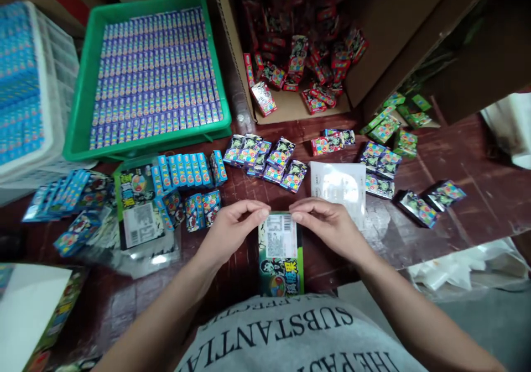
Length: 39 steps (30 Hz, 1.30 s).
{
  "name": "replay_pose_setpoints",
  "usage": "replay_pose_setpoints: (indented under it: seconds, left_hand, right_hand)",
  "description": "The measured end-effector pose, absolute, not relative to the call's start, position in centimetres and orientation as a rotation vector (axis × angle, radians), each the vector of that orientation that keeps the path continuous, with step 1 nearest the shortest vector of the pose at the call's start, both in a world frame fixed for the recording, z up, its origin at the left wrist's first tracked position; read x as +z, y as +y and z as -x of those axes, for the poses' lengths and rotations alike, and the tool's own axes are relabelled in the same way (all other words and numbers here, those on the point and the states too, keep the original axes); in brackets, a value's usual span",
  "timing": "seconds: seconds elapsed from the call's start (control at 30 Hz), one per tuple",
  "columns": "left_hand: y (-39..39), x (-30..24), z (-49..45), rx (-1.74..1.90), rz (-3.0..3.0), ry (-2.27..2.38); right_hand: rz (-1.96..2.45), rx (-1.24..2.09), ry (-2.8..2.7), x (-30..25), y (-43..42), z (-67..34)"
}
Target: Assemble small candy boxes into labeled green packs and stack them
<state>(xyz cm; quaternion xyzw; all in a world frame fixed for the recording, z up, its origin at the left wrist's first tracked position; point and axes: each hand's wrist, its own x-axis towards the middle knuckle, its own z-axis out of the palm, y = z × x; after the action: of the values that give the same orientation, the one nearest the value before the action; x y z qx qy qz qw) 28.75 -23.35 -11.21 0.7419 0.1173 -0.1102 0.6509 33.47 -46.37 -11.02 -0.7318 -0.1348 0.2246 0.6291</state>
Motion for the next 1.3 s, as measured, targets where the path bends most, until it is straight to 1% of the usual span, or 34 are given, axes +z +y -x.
replay_pose_setpoints:
  seconds: [0.13, 0.27, 0.4, 0.5, 0.57, 0.63, 0.73, 0.83, 0.9, 0.97, 1.07, 1.17, 1.3]
  left_hand:
    - [-23.9, -9.8, -30.1, -0.343, -1.657, 0.285]
    - [-23.9, -9.3, -31.1, -0.415, -1.593, 0.29]
    - [-23.1, -9.9, -31.4, -0.493, -1.63, 0.17]
    - [-22.6, -11.0, -31.4, -0.455, -1.702, 0.054]
    - [-22.4, -12.0, -31.5, -0.417, -1.81, -0.028]
    - [-22.2, -12.7, -31.6, -0.376, -2.005, -0.121]
    - [-22.8, -12.7, -32.0, -0.165, -2.33, -0.305]
    - [-25.2, -11.4, -33.5, 0.153, -2.407, -0.518]
    - [-27.6, -10.4, -35.5, 0.257, -2.34, -0.585]
    - [-29.9, -9.7, -37.7, 0.245, -2.26, -0.576]
    - [-32.0, -9.5, -40.1, -0.002, -2.1, -0.466]
    - [-32.2, -9.8, -40.5, -0.255, -1.898, -0.326]
    - [-32.0, -10.3, -39.9, -0.382, -1.728, -0.231]
  right_hand:
    - [1.654, 0.659, -0.078, -9.9, -46.5, -34.3]
    - [1.593, 0.732, -0.007, -9.4, -46.7, -35.0]
    - [1.603, 0.737, -0.147, -9.5, -47.5, -35.0]
    - [1.64, 0.645, -0.378, -9.8, -48.0, -34.9]
    - [1.782, 0.528, -0.565, -10.0, -48.7, -35.5]
    - [2.042, 0.35, -0.736, -10.0, -50.3, -37.1]
    - [2.456, 0.093, -0.853, -10.1, -54.1, -40.8]
    - [2.664, 0.116, -0.893, -10.5, -57.3, -44.2]
    - [2.6, 0.206, -0.894, -10.7, -58.2, -45.2]
    - [2.411, 0.292, -0.801, -10.5, -58.4, -44.9]
    - [2.14, 0.301, -0.582, -9.7, -58.4, -43.2]
    - [2.01, 0.296, -0.419, -8.7, -58.8, -41.3]
    - [1.897, 0.38, -0.253, -8.5, -58.7, -39.8]
